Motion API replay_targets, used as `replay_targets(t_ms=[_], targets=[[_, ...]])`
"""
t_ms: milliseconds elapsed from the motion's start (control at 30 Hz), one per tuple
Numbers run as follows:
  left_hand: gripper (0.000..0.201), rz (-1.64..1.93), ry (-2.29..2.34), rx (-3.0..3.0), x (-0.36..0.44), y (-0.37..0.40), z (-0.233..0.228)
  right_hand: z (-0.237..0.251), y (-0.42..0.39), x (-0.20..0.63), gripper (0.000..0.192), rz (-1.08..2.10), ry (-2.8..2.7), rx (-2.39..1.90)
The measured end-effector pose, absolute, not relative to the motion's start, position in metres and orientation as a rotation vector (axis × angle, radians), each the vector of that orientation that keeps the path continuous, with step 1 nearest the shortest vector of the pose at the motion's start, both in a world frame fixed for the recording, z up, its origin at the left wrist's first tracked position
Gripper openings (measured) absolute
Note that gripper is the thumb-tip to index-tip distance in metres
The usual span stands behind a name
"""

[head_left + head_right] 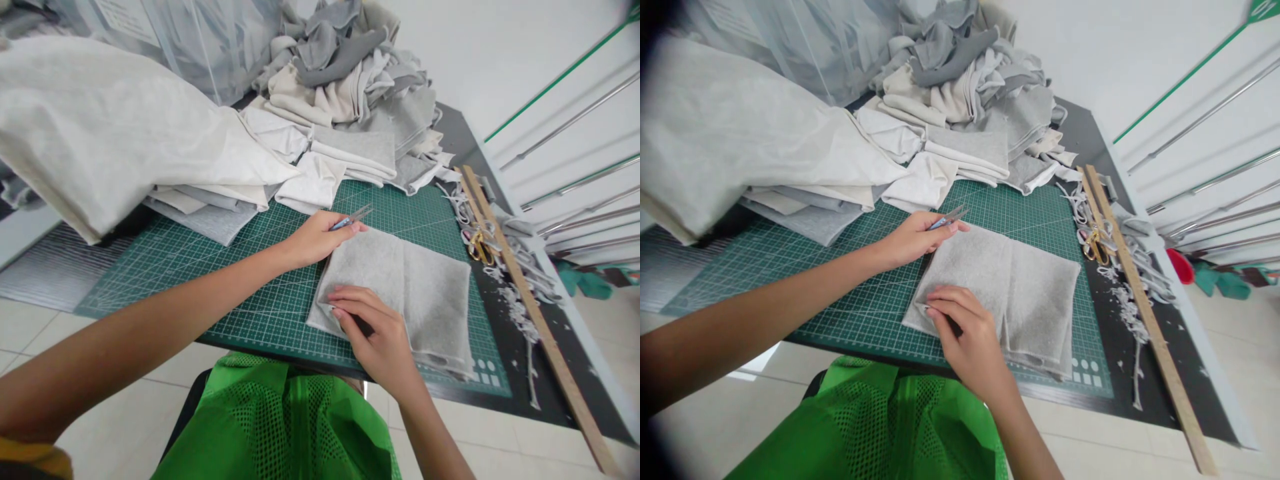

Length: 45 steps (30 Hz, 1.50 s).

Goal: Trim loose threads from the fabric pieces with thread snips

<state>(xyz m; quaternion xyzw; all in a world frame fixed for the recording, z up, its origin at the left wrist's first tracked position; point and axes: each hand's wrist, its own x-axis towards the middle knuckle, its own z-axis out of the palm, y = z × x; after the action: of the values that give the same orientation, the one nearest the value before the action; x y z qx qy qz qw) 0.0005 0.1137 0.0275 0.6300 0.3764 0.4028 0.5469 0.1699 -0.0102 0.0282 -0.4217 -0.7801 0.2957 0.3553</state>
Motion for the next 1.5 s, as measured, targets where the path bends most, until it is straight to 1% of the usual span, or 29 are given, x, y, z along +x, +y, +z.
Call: replay_targets(t_ms=[400, 1500], targets=[[0.04, 0.958, 0.898, 1.496, 0.0005, 0.1138, 0.0277, 0.0294, -0.0103, 0.1705, 0.017, 0.852, -1.946, -1.091], [0.041, 0.919, 0.889, 1.485, 0.0003, 0.1152, 0.0246, 0.0302, -0.0115, 0.1703, 0.017, 0.853, -1.935, -1.066]])
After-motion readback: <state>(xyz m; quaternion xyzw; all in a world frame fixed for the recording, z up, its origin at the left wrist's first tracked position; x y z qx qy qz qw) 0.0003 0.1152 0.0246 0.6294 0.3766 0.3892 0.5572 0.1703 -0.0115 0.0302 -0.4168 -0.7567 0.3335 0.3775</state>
